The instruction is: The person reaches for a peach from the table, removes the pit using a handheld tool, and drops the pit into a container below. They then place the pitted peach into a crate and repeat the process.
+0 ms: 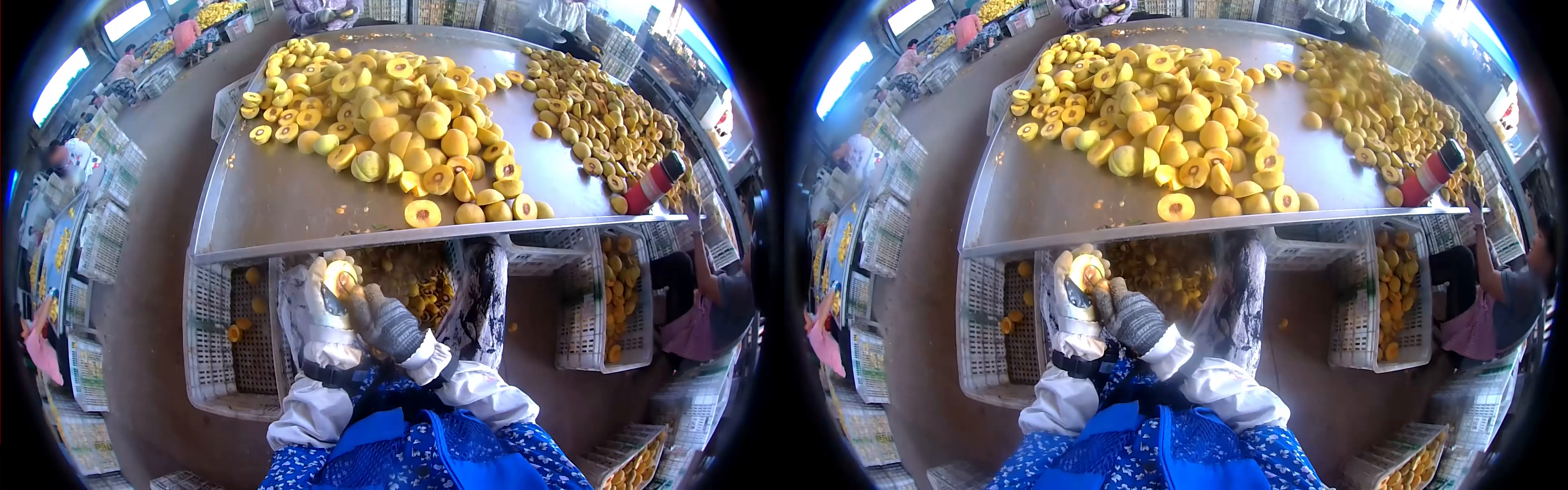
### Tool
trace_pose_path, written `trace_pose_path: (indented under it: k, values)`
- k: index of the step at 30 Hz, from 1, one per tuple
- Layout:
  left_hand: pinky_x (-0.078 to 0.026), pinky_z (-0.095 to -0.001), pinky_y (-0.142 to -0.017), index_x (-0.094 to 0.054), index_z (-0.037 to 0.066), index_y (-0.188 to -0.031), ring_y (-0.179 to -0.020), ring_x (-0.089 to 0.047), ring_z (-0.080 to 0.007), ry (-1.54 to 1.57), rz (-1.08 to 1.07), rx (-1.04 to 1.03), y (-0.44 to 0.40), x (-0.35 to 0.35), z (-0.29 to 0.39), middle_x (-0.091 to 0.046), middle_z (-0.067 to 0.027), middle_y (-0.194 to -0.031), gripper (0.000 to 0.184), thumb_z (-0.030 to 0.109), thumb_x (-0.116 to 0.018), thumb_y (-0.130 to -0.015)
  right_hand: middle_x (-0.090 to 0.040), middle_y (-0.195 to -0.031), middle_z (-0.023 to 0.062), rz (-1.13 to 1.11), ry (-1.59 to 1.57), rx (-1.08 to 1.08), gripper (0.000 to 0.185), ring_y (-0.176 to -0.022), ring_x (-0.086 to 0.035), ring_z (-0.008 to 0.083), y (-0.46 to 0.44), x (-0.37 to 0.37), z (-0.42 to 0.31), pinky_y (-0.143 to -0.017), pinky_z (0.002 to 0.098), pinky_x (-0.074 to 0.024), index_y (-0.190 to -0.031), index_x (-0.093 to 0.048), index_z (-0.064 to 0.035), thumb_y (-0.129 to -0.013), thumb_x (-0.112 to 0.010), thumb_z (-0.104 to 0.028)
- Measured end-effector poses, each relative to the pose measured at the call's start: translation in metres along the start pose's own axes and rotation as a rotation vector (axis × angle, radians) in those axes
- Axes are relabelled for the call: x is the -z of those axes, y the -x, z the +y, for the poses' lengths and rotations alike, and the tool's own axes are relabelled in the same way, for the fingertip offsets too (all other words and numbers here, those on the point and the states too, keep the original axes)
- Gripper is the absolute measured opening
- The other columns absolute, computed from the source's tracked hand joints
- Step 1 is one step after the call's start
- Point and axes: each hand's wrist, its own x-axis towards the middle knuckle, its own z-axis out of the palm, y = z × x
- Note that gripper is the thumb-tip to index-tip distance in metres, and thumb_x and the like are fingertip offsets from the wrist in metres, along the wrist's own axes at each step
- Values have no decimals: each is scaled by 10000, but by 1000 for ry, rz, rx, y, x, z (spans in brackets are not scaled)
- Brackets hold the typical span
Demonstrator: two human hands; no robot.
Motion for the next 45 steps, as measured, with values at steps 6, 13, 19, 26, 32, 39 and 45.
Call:
trace_pose_path:
  k: [6, 13, 19, 26, 32, 39, 45]
  values:
    - [-517, -332, -584, -593, 32, -992, -658, -609, -209, -28, 152, -61, 3, 1, -4, -626, -124, -791, 432, 444, -493, -912, -525, -865, 266, -148, 91, -2, 370, -670, -600, 398, 3, 4, -12, -570, 512, -463, -1182, -464, -3, -968, -394, -296]
    - [-498, -278, -585, -643, -9, -910, -624, -597, -175, -298, 220, -199, 13, -6, -8, -643, -123, -789, 455, 425, -507, -930, -564, -747, 204, -248, 105, -3, 277, -624, -610, 334, 6, 14, 3, -483, 424, -431, -1128, -532, -11, -923, -485, -190]
    - [-510, -290, -542, -637, -24, -910, -574, -614, -216, -244, -9, -135, 16, -5, -11, -652, -166, -752, 508, 465, -498, -917, -523, -542, 4, -673, -1035, -653, 359, -397, -453, 126, 4, 62, -8, -369, 284, -345, -945, -632, -51, -952, -503, -386]
    - [-530, -321, -503, -634, -11, -906, -558, -624, -270, 77, -253, 132, -1, 6, 1, -649, -184, -740, 491, 450, -466, -916, -601, -700, 28, -591, -2053, -626, 260, -606, -586, 121, 18, 12, 21, -509, 207, -470, -1101, -608, -96, -929, -565, -285]
    - [-522, -404, -670, -655, 22, -979, -752, -642, -269, -1139, 371, -525, -27, 114, 88, -649, -128, -782, 263, 257, -604, -871, -479, -577, -42, -185, -1520, -1013, 415, -416, -411, 88, 34, -12, 62, -402, 251, -319, -1013, -594, -237, -893, -449, -607]
    - [-488, -414, -817, -508, 112, -1235, -899, -617, -319, -2100, -406, -963, -64, -83, 51, -635, -149, -977, 459, 248, -631, -814, -445, -509, 23, -354, -1300, -966, 468, -349, -411, 155, 48, -12, 84, -307, 295, -318, -812, -494, -143, -878, -475, -605]
    - [-467, -374, -859, -396, 143, -1363, -974, -608, -288, -2438, -977, -227, -135, -152, -46, -639, -135, -1054, 655, 361, -640, -796, -454, -509, 25, -248, -1310, -898, 461, -332, -399, 166, 51, -4, 87, -301, 312, -299, -807, -492, -144, -884, -468, -598]
